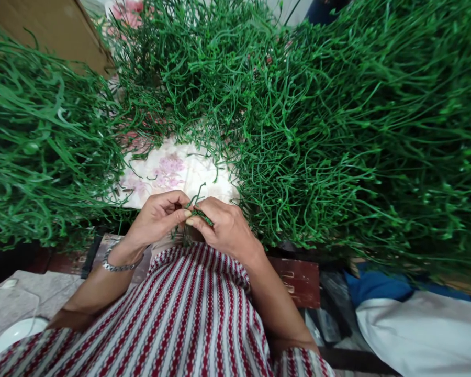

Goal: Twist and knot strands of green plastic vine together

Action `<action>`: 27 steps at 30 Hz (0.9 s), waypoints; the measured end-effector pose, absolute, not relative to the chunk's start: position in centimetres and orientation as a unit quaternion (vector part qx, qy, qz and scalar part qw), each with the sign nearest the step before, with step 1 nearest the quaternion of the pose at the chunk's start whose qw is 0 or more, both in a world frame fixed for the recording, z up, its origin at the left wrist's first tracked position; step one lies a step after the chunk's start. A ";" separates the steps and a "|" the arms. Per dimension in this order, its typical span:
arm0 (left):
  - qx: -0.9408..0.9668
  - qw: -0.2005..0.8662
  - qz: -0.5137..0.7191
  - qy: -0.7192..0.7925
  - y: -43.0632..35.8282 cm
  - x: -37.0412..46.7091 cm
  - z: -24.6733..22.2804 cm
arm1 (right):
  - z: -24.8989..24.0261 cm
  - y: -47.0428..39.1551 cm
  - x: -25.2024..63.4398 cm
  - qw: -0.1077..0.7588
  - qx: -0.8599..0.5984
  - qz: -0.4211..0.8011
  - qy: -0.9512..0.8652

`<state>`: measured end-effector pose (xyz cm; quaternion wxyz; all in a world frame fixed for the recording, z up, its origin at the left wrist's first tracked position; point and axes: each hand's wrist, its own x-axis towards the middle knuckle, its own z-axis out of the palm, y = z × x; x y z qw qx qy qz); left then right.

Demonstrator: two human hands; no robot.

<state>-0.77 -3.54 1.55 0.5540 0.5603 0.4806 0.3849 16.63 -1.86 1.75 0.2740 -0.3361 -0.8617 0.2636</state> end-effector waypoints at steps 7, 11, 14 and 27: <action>0.681 0.469 0.273 0.491 -3.6 -1.2 1.9 | 1.6 -2.0 16.9 0.199 -0.343 0.195 -0.897; 0.716 0.437 0.233 0.492 -3.6 -1.0 2.0 | 2.3 -2.4 17.0 0.156 -0.364 0.115 -0.911; 0.698 0.447 0.251 0.499 -3.9 -0.8 1.8 | 2.6 -2.6 17.1 0.139 -0.382 0.107 -0.907; 0.439 0.796 0.324 0.262 -4.0 -1.3 0.7 | 1.3 -2.0 17.5 0.253 -0.166 0.631 -0.714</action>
